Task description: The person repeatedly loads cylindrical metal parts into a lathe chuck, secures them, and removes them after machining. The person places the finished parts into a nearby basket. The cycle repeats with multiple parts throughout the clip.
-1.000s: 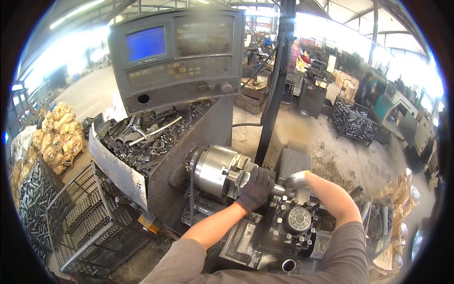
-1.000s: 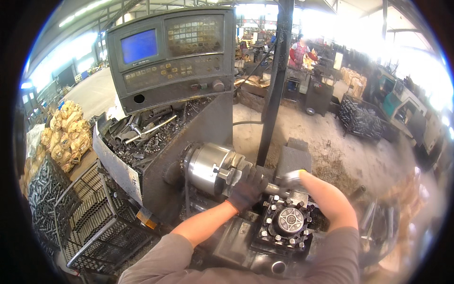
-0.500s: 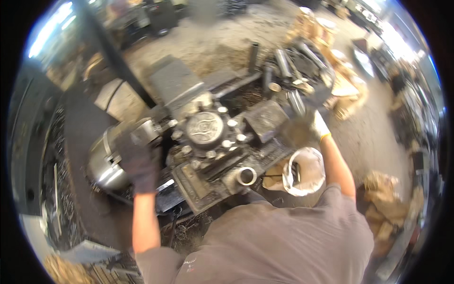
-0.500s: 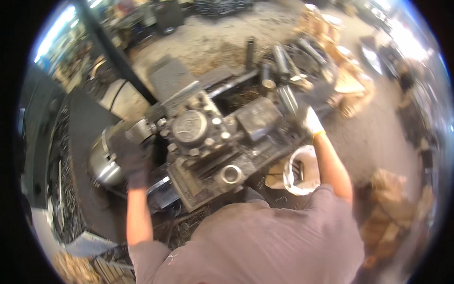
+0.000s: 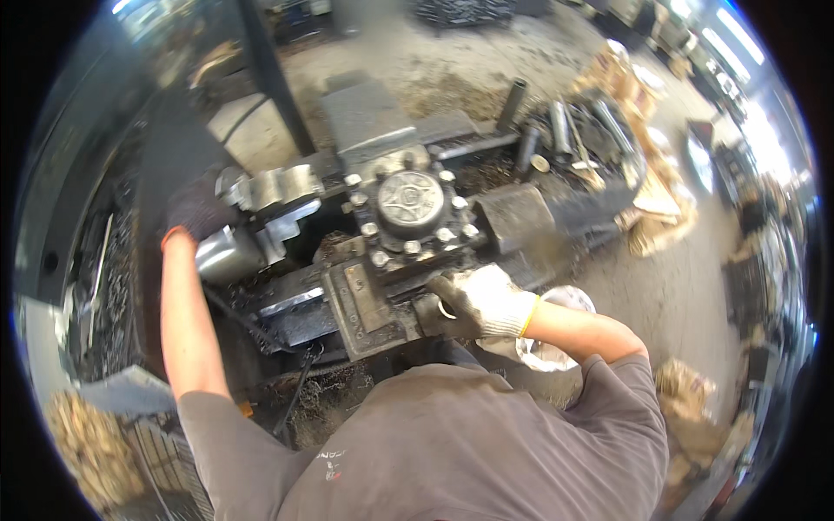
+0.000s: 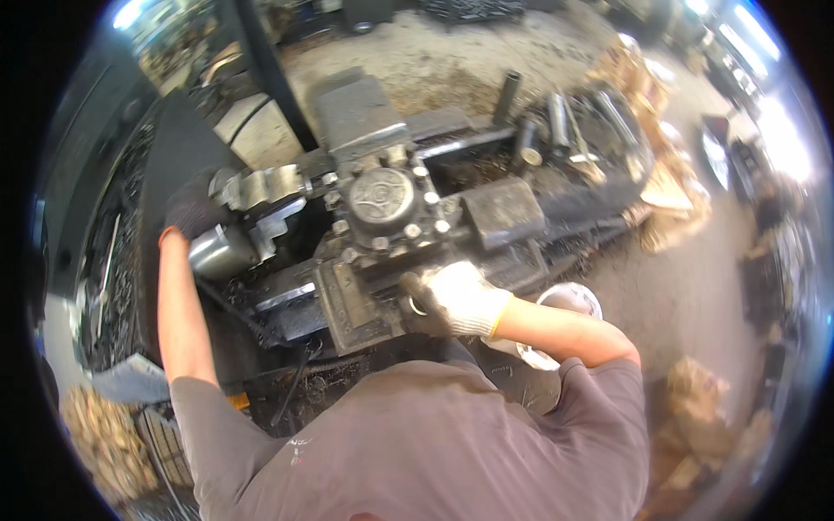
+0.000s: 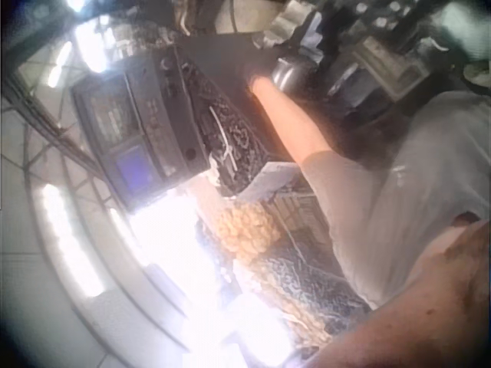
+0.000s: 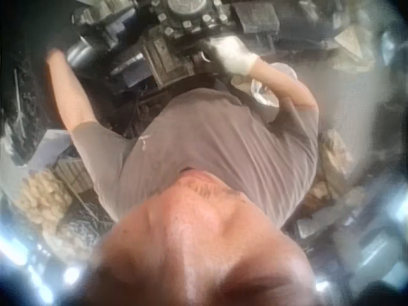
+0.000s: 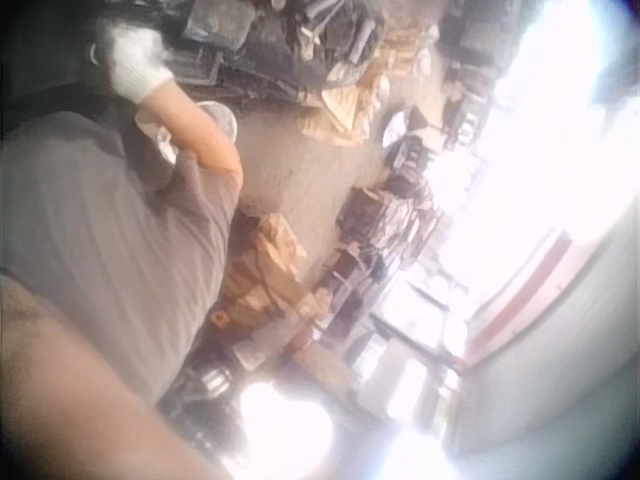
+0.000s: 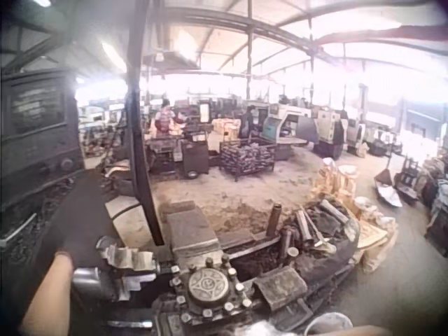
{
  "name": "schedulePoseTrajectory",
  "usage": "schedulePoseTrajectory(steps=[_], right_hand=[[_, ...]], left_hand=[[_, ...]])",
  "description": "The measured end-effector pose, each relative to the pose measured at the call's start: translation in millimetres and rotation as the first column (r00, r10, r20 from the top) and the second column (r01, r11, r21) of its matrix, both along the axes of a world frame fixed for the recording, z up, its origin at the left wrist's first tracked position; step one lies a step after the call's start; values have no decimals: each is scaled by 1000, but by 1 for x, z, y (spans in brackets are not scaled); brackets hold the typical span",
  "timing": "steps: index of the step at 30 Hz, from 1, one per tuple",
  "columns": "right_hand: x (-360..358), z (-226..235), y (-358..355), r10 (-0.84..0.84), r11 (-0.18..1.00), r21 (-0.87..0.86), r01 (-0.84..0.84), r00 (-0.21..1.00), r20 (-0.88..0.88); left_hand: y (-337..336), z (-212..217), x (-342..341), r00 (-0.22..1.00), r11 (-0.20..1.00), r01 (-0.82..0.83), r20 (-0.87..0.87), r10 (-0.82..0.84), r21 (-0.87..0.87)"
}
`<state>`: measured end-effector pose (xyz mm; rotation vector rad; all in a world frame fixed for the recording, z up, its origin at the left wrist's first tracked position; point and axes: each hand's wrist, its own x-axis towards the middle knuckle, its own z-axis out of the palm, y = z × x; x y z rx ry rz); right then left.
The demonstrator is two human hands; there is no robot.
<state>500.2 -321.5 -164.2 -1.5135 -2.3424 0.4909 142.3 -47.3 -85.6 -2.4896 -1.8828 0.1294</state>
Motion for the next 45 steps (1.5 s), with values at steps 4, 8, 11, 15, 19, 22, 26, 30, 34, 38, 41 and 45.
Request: schedulePoseTrajectory(steps=[4,8,11,15,19,22,26,30,34,38,41,45], right_hand=[[5,62,36,125,989,-35,-147,928,-351],[43,119,131,405,912,129,-388,903,-141],[24,102,225,48,987,135,-88,960,277],[21,26,296,82,997,-58,-59,776,626],[31,-32,321,297,947,-225,-230,895,334],[18,-43,338,471,853,-344,-394,864,178],[-35,-22,361,117,546,-777,-313,947,-299],[-106,6,343,174,665,-684,-298,954,-246],[-65,50,271,109,992,-67,-103,989,98],[48,39,173,-79,809,537,239,950,-304],[156,-24,100,-296,609,428,668,692,-658],[280,-163,-1,-832,207,242,948,301,-467]], left_hand=[[-71,-42,-2,999,680,28,-49,12,733],[-190,-147,-25,662,976,-26,736,-146,217],[-249,-230,-44,-33,832,-218,856,516,-510],[-316,-283,-96,-896,553,-316,434,93,-771],[-350,-275,-154,-848,461,-506,517,-112,-729],[-360,-268,-178,-862,523,-450,506,-42,-723],[-376,-284,-214,-796,531,-414,577,183,-740],[-384,-310,-242,550,652,-758,553,626,17],[-382,-295,-214,45,412,-903,926,375,-123],[-366,-217,-150,347,168,-938,827,442,304],[-310,-139,-123,829,346,-550,546,119,760],[-175,-34,-89,904,531,-367,427,12,764]])
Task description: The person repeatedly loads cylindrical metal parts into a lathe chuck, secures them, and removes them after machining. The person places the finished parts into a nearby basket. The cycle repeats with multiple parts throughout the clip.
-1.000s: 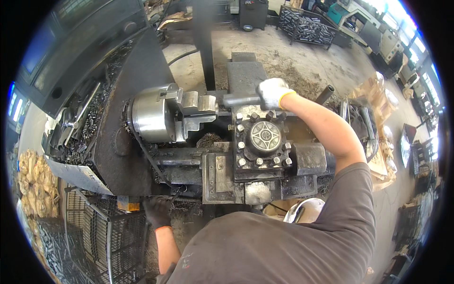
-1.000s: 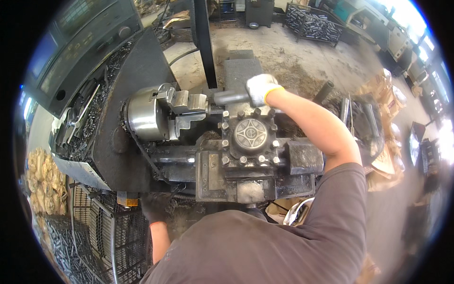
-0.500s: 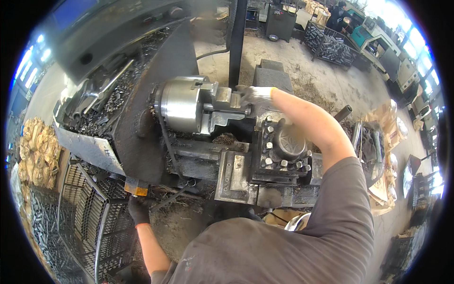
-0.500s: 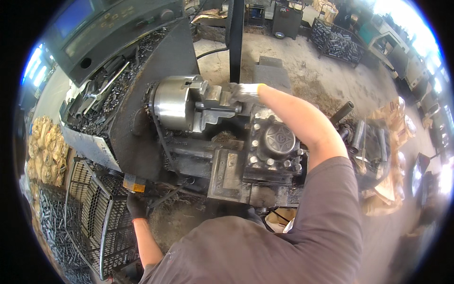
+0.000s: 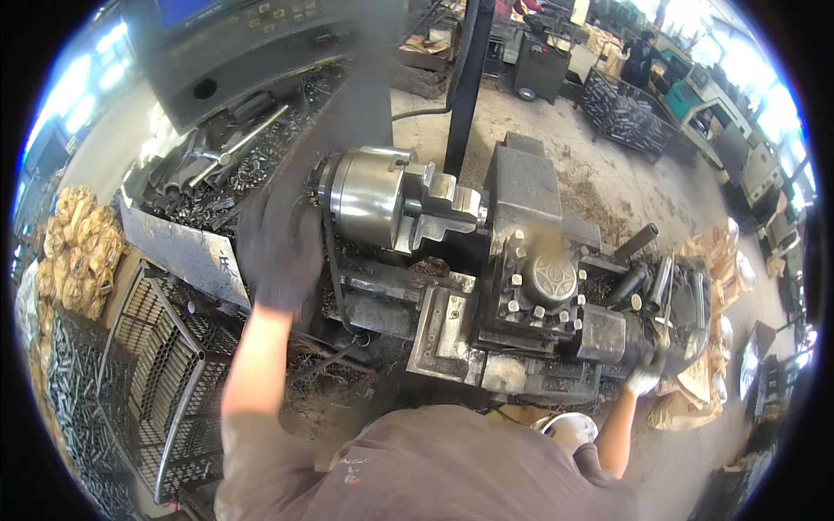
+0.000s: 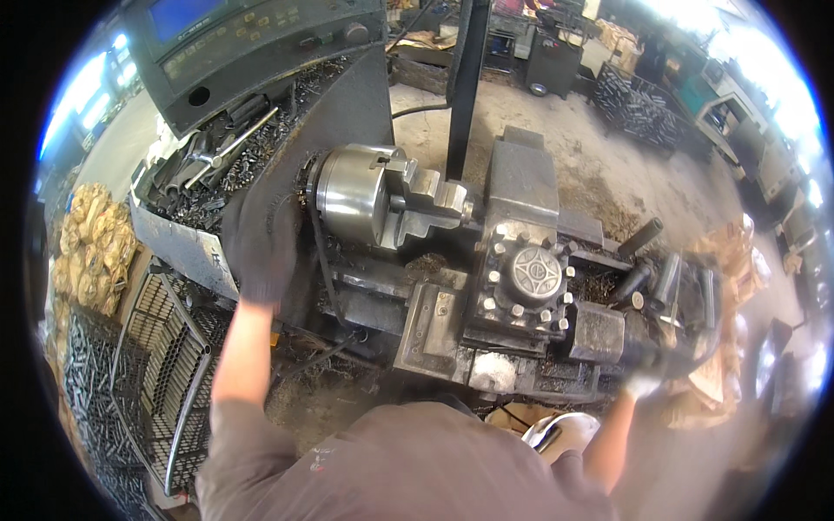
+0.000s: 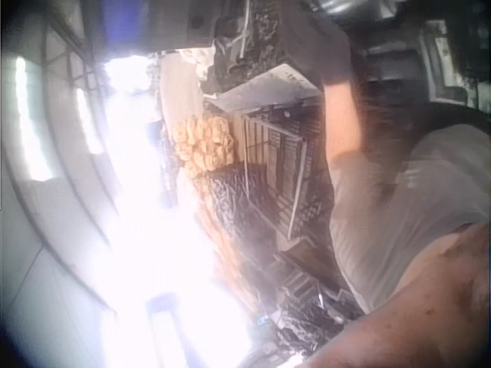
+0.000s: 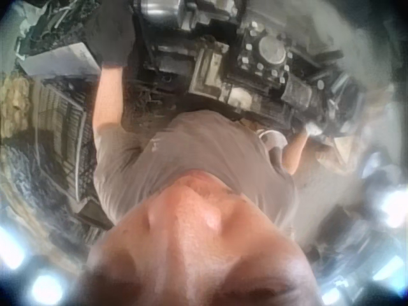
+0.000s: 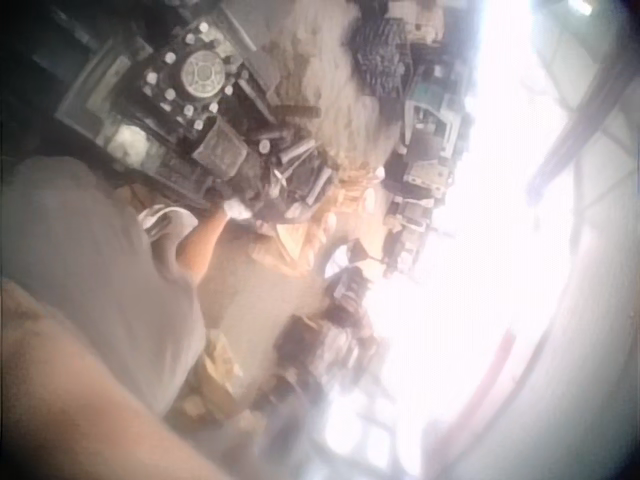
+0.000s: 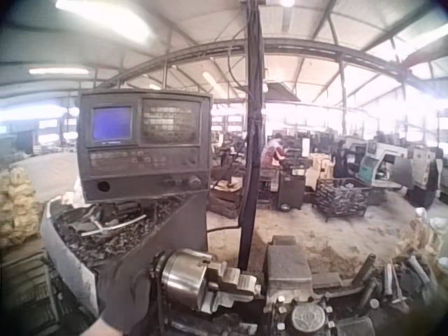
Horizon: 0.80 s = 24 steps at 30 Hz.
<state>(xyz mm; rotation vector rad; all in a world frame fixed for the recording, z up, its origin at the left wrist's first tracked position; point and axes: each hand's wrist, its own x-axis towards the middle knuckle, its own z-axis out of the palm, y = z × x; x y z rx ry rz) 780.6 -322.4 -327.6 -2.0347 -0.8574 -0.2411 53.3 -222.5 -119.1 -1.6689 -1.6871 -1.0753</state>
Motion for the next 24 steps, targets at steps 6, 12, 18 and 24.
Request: schedulePoseTrajectory(steps=[6,12,18,24], right_hand=[[22,-183,-147,-46,764,-636,-111,973,-226],[3,-197,-200,-4,412,-867,-281,951,-310],[5,-195,-118,246,208,-913,-351,922,-298],[-98,-193,38,690,10,-919,-393,668,-278]], left_hand=[[189,114,19,888,793,-442,-334,317,-420],[177,90,45,961,900,-276,-91,261,-338],[-56,-114,87,964,586,262,183,-192,-767],[-414,-340,28,396,401,126,416,818,-908]])
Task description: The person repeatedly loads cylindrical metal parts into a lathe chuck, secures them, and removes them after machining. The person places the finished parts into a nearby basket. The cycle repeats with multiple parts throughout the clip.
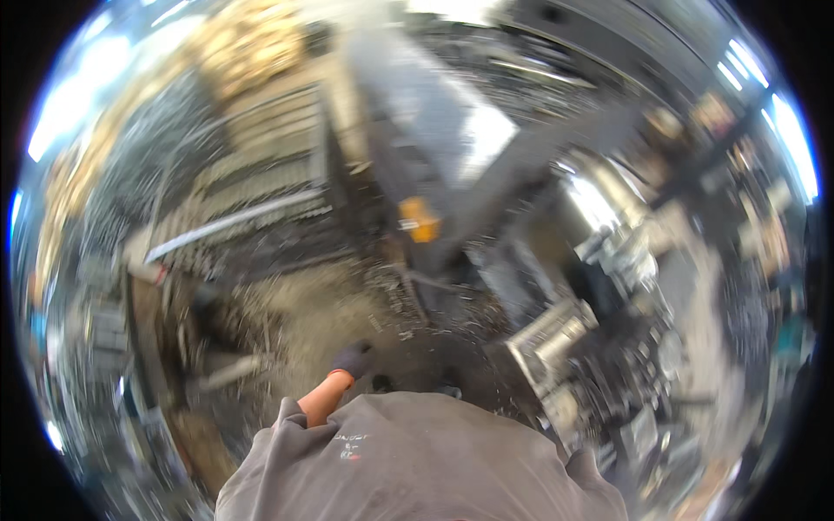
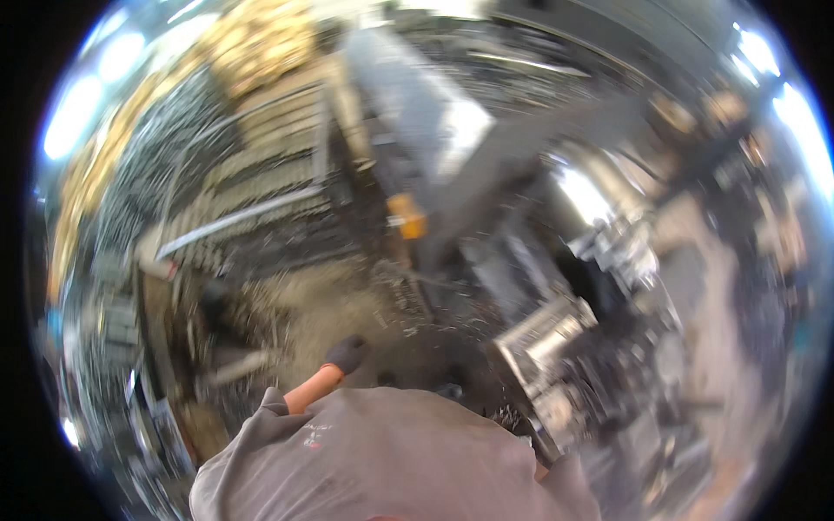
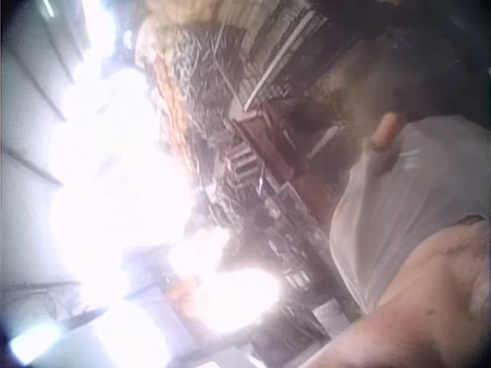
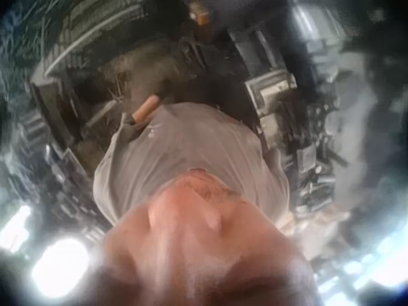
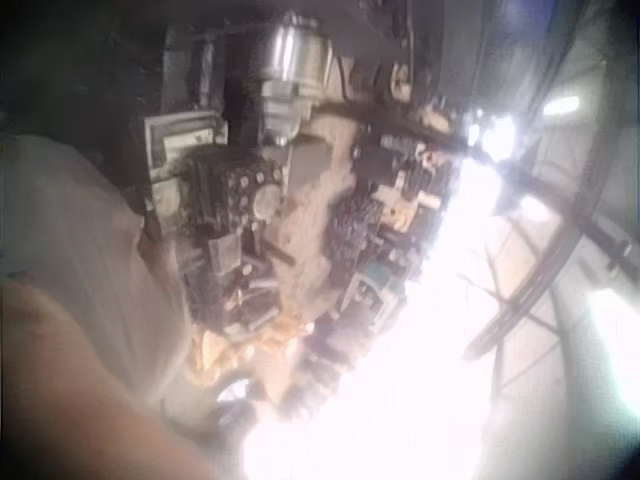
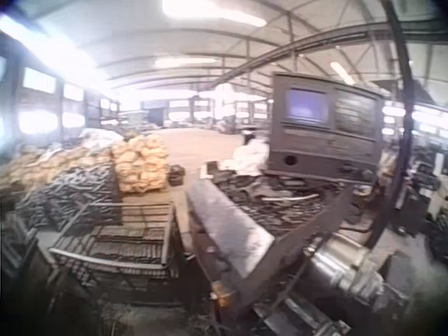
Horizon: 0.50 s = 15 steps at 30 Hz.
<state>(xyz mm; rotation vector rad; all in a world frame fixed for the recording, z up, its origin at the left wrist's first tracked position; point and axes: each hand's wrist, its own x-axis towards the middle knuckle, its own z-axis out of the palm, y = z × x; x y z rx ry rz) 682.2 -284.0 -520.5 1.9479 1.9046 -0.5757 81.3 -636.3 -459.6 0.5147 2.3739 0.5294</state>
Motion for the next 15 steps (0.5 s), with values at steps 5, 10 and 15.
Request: schedulePoseTrajectory(steps=[5,10,15], right_hand=[[-209,-17,56,539,840,-56,-539,842,-23],[-415,-55,-4,900,401,-159,-902,420,-112],[-562,-111,-88,981,-95,-196,-976,-58,-186]], left_hand=[[-378,-105,48,684,568,-687,-138,716,-454],[-577,-99,203,491,319,-780,-210,846,-538],[-520,-129,316,761,436,-400,-26,649,-807]])
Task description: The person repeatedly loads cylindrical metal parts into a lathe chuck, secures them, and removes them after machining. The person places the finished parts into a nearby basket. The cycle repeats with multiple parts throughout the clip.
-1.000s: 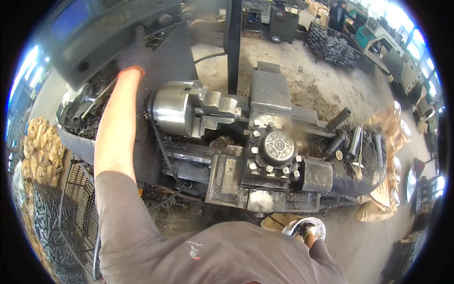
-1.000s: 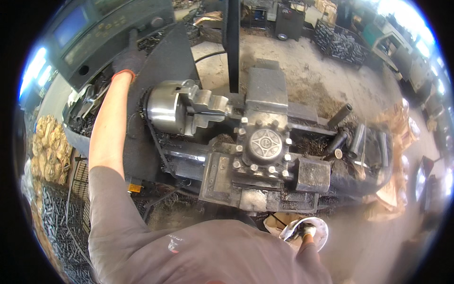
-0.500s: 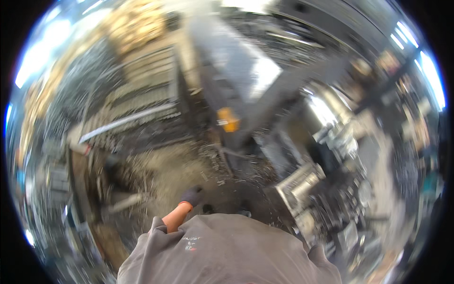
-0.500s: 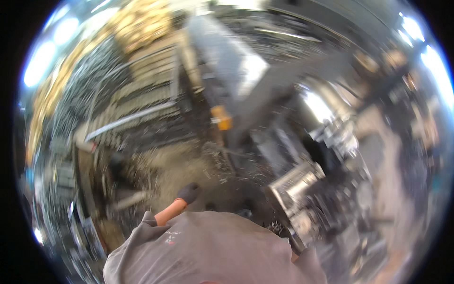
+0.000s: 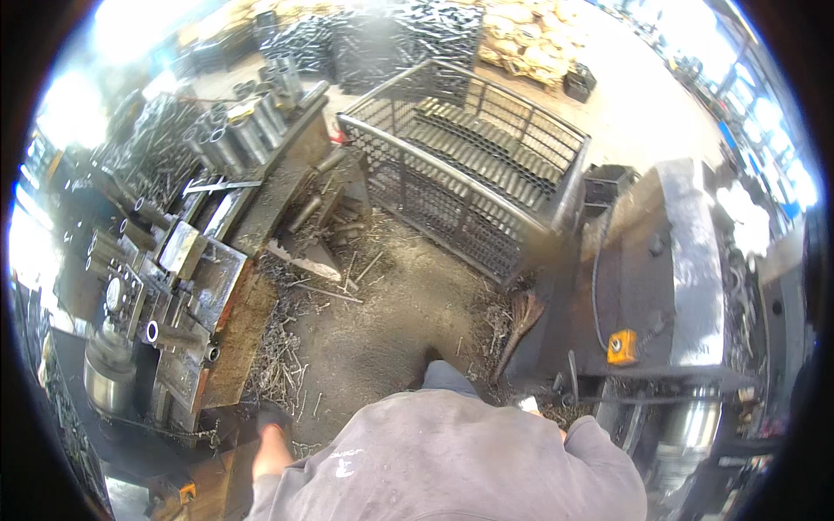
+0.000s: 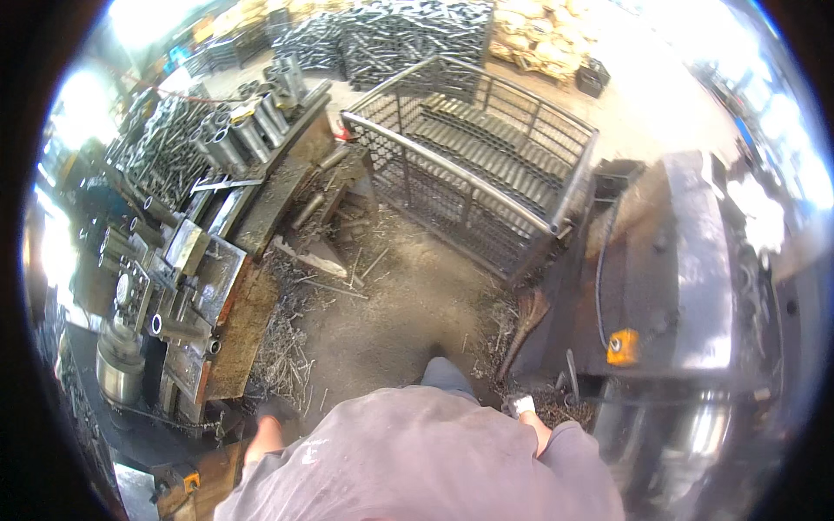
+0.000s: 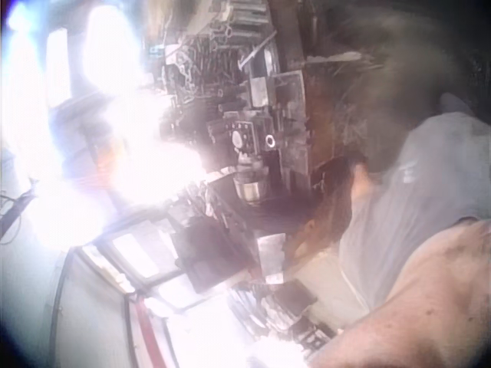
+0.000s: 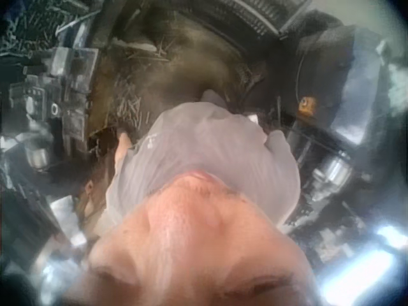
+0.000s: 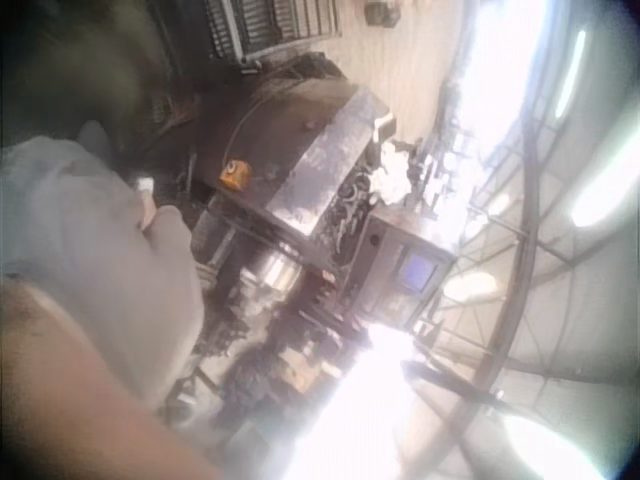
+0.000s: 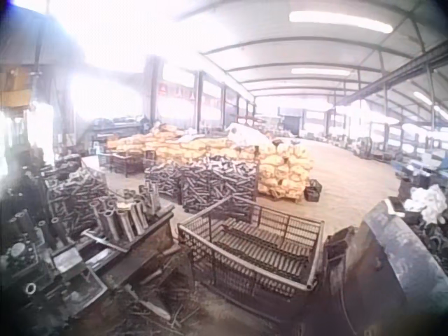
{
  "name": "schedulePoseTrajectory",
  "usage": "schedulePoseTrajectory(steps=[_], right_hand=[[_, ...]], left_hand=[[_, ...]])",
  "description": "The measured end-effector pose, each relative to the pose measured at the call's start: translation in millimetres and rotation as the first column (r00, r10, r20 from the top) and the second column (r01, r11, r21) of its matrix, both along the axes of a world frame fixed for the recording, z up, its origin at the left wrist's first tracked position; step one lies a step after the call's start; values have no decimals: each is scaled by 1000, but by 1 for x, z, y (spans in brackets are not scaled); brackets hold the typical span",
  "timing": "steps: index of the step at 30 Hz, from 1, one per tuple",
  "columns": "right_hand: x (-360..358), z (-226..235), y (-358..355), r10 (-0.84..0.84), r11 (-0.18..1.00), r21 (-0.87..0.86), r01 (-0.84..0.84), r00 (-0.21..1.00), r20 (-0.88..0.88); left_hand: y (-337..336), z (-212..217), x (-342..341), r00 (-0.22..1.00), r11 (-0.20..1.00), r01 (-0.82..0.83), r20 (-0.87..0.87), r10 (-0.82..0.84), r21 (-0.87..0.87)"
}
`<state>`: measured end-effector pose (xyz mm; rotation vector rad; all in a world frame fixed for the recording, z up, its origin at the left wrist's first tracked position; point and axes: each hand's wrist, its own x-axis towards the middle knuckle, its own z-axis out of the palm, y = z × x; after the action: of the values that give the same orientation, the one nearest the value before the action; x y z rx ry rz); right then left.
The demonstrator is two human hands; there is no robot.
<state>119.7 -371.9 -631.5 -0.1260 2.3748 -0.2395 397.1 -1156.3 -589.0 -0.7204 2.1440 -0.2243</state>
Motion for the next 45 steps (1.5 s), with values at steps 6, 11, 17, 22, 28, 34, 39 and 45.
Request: schedulePoseTrajectory(steps=[6,11,17,22,28,34,39,45], right_hand=[[-151,-26,-75,331,943,35,-332,943,27],[-293,-23,-145,607,790,110,-603,795,-2],[-415,-30,-239,881,473,236,-849,455,-128],[-457,-24,-340,937,328,210,-921,290,-195],[-417,5,-457,613,751,-415,-513,775,151],[-320,70,-546,381,831,-492,-261,911,160],[-269,121,-633,214,654,-739,-159,977,-20],[-201,322,-767,336,188,-831,-524,829,-447]], left_hand=[[175,-21,23,511,461,-694,-72,856,554],[195,9,-44,420,381,-720,-73,905,580],[162,103,-152,100,366,-621,-393,914,693],[157,182,-171,-44,304,-572,-399,916,762],[135,131,-52,-658,-28,-315,-197,727,949],[60,47,164,-633,116,-651,-621,463,750],[18,91,264,-542,-228,-768,-796,-269,599],[13,167,270,-391,-164,-892,-902,-182,420]])
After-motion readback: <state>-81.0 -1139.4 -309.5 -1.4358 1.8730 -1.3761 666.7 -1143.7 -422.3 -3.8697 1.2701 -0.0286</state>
